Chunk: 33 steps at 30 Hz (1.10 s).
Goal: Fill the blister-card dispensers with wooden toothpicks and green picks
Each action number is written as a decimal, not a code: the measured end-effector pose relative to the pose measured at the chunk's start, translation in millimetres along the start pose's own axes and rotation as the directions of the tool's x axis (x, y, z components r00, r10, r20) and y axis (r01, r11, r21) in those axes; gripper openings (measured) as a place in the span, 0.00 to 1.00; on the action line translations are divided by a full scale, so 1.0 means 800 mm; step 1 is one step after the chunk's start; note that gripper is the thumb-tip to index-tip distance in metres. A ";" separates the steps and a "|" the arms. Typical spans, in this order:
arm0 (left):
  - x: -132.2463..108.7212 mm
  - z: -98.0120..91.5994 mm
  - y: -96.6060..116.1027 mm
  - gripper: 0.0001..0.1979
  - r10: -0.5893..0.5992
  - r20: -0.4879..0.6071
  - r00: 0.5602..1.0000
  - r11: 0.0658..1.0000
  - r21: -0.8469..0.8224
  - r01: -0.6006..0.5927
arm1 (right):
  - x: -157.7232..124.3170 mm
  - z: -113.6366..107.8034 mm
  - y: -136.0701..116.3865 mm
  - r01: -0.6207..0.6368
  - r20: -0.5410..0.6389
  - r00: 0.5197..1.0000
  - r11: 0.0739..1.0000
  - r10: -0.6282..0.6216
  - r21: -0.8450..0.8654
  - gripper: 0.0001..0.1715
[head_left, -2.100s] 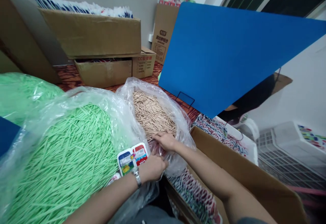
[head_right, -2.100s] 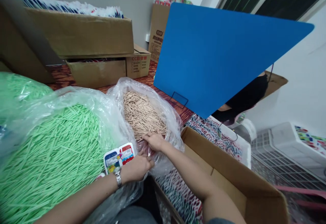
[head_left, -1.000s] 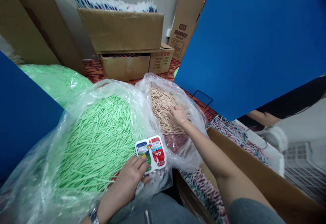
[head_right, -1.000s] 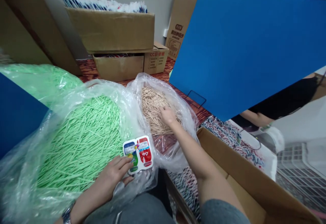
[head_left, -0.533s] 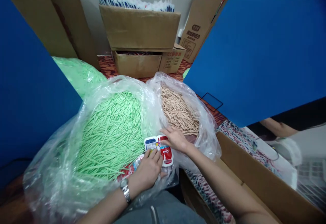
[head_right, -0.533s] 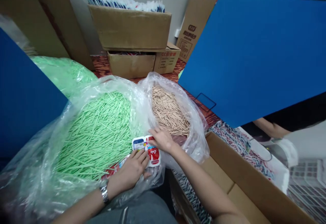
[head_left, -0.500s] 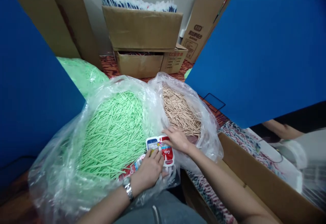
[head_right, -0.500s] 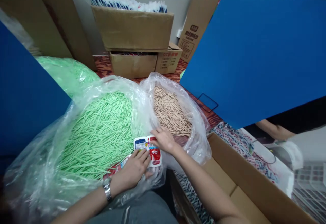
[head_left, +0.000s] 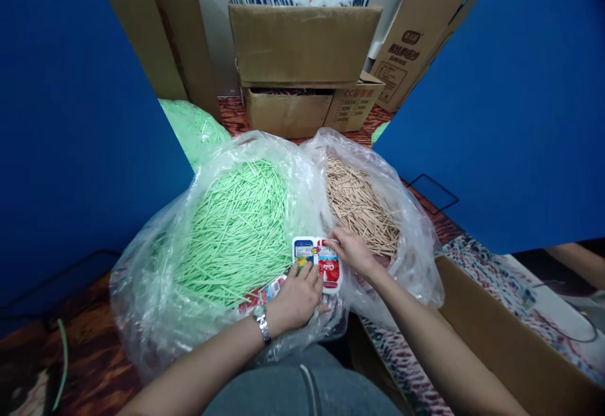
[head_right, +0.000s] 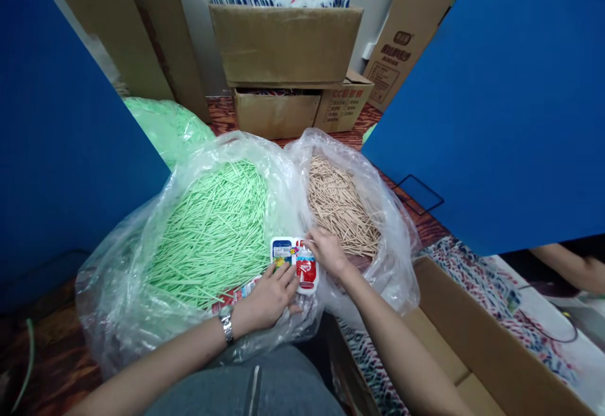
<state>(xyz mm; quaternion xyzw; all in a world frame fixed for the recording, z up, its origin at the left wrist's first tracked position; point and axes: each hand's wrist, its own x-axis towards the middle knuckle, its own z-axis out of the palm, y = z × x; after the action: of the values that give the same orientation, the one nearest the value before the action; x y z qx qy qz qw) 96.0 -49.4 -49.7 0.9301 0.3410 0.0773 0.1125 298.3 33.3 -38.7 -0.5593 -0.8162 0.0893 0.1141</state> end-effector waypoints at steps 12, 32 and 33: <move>-0.002 -0.003 -0.020 0.26 -0.176 -0.264 0.949 0.960 -0.259 0.106 | 0.000 -0.022 -0.017 0.047 -0.177 0.983 0.998 -0.054 -0.047 0.13; 0.019 -0.056 -0.031 0.15 -0.425 0.335 0.841 -0.184 -0.942 0.282 | -0.020 -0.048 -0.084 0.003 -0.117 0.983 0.626 0.141 0.780 0.15; 0.018 -0.055 -0.031 0.14 -0.421 0.325 0.847 -0.133 -0.946 0.297 | -0.022 -0.049 -0.084 0.014 -0.138 0.981 0.663 0.135 0.748 0.14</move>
<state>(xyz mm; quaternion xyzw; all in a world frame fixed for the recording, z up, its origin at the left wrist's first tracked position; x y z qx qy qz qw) 81.8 -14.3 -12.6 0.4354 0.4287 0.3004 0.7324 255.8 -6.7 15.5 -0.4960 -0.6752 0.3676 0.4037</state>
